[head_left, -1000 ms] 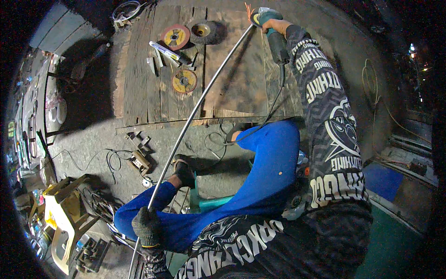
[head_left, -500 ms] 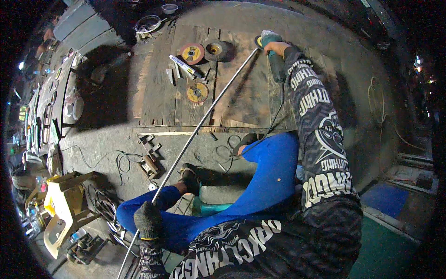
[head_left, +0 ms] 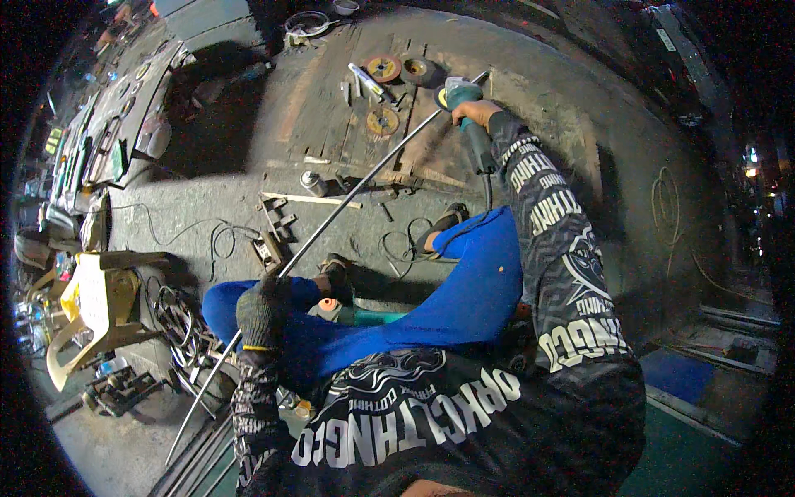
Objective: The person sits on a low stool and uses an angle grinder to smooth a long metal rod. They hold the rod with one gloved hand and move the grinder along its length, producing sparks. The person repositions the rod several times to grind different sections.
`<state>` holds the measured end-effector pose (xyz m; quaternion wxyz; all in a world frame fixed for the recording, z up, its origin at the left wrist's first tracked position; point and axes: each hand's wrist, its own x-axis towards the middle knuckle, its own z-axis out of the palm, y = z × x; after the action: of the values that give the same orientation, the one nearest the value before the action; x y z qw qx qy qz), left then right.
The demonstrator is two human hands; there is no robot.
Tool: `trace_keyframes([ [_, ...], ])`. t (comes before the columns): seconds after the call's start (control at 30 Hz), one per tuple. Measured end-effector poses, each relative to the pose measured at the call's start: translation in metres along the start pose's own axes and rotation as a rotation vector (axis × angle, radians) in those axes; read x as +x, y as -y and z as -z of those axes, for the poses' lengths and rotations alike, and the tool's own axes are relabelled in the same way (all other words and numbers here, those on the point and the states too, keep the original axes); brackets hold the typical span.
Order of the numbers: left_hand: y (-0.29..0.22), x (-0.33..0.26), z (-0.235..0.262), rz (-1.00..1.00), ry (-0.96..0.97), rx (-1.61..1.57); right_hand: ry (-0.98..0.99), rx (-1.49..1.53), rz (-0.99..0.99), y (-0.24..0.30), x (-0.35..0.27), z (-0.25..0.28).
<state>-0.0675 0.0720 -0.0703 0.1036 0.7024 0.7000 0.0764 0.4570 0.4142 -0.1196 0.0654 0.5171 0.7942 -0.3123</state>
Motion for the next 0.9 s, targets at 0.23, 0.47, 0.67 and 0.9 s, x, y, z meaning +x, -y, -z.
trace_keyframes([
  [0.23, 0.002, -0.019, 0.016, 0.065, 0.087, -0.061, -0.178, 0.343, -0.451, 0.101, -0.028, -0.06],
  [0.47, -0.004, -0.022, 0.017, 0.065, 0.069, -0.117, -0.085, 0.397, -0.305, 0.193, -0.058, -0.095],
  [0.67, -0.004, -0.018, 0.024, 0.11, 0.16, -0.094, -0.013, 0.199, -0.307, 0.259, -0.058, -0.113],
  [0.9, -0.006, -0.011, 0.019, 0.119, 0.177, -0.087, 0.033, 0.181, -0.3, 0.304, -0.075, -0.115],
])
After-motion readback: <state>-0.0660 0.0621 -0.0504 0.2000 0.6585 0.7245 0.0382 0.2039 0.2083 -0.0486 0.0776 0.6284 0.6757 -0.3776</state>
